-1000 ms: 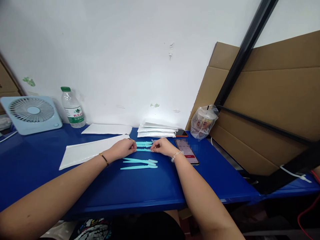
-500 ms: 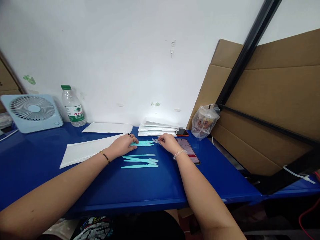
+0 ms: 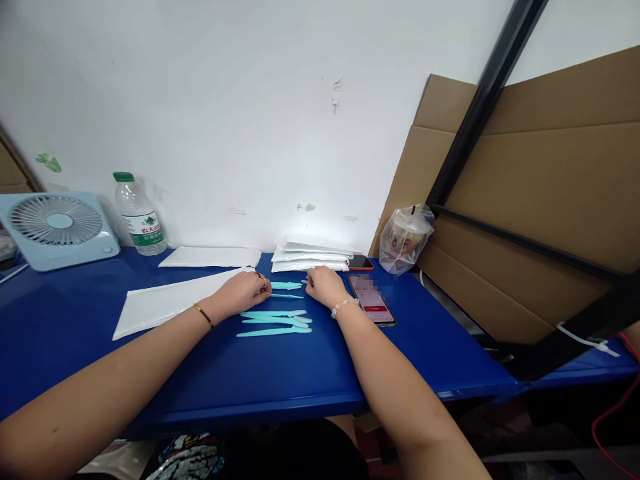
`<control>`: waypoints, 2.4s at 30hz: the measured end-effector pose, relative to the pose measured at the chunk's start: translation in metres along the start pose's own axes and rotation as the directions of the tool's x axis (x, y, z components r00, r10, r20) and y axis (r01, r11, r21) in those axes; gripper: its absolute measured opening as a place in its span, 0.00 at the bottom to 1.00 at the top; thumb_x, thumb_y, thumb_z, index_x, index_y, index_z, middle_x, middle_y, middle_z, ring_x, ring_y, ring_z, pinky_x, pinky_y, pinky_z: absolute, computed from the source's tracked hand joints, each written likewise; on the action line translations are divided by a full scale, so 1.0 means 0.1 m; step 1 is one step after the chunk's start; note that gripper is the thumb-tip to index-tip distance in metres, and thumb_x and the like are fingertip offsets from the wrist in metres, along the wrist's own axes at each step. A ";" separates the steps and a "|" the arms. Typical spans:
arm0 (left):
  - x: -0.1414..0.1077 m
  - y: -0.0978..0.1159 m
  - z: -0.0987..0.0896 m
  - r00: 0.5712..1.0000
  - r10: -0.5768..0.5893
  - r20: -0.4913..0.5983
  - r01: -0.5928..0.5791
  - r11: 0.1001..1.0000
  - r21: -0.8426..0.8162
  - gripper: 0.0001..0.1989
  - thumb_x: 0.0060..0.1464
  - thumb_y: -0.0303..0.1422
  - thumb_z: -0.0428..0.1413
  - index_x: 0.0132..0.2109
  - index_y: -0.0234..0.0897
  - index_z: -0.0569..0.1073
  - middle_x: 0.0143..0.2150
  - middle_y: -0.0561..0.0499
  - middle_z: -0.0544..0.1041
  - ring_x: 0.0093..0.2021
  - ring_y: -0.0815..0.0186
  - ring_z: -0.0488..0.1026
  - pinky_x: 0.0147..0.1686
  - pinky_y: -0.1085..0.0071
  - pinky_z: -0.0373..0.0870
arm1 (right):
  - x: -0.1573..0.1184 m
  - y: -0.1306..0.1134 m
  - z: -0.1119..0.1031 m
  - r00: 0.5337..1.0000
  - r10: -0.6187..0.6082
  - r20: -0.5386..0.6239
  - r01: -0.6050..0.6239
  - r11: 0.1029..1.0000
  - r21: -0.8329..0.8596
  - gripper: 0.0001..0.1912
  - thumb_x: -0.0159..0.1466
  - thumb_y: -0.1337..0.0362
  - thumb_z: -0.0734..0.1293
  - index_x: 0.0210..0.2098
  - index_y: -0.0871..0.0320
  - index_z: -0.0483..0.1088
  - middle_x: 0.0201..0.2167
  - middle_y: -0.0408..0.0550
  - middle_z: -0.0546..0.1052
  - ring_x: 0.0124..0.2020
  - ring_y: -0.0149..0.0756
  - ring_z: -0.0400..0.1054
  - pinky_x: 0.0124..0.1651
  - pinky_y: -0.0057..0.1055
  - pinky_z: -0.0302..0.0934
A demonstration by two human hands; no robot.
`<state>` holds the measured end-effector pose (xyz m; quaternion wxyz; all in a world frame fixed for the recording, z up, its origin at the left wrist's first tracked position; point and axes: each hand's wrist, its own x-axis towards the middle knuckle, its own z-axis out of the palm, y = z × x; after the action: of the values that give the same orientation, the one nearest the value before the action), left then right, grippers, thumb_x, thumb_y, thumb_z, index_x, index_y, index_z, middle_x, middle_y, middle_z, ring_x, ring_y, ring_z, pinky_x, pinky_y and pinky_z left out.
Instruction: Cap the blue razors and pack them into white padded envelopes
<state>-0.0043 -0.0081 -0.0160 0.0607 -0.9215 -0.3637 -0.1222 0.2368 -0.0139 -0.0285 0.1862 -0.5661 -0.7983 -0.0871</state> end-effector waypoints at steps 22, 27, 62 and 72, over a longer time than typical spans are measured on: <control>0.00 0.03 -0.01 0.998 -0.028 0.056 0.033 0.995 -0.089 0.12 0.56 0.35 0.47 0.35 0.38 0.75 0.33 0.48 0.77 0.33 0.64 0.71 0.31 0.72 0.62 | -0.07 0.03 -0.10 0.954 -0.145 0.261 -0.011 0.855 0.518 0.06 0.52 0.69 0.68 0.31 0.59 0.75 0.25 0.44 0.77 0.26 0.31 0.69 0.29 0.23 0.59; 0.00 0.01 -0.01 0.998 -0.023 0.059 0.029 0.996 -0.089 0.13 0.56 0.35 0.47 0.34 0.38 0.75 0.33 0.49 0.78 0.32 0.64 0.71 0.31 0.71 0.62 | -0.07 0.06 -0.11 0.964 -0.151 0.218 0.029 0.877 0.479 0.04 0.51 0.71 0.68 0.27 0.60 0.75 0.23 0.43 0.76 0.25 0.30 0.69 0.29 0.23 0.59; 0.01 -0.11 0.03 0.994 -0.104 -0.024 0.104 0.995 0.010 0.17 0.60 0.35 0.43 0.35 0.39 0.76 0.36 0.47 0.77 0.38 0.62 0.72 0.38 0.69 0.61 | 0.00 0.06 0.01 0.979 -0.140 0.147 0.136 0.990 0.034 0.09 0.54 0.75 0.63 0.31 0.59 0.73 0.31 0.51 0.75 0.33 0.36 0.68 0.38 0.28 0.58; -0.01 -0.11 0.01 0.981 -0.177 -0.077 0.167 0.978 -0.123 0.17 0.60 0.37 0.42 0.39 0.40 0.75 0.37 0.49 0.78 0.36 0.63 0.73 0.36 0.70 0.63 | -0.07 0.19 -0.01 0.998 -0.064 0.007 0.048 0.819 0.572 0.08 0.58 0.70 0.61 0.38 0.57 0.68 0.32 0.44 0.73 0.33 0.31 0.69 0.39 0.28 0.62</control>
<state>-0.0125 -0.0008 -0.0166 0.0123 -0.8823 -0.4312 -0.1884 0.2567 -0.0139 -0.0318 0.3340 -0.4619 -0.8063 0.1578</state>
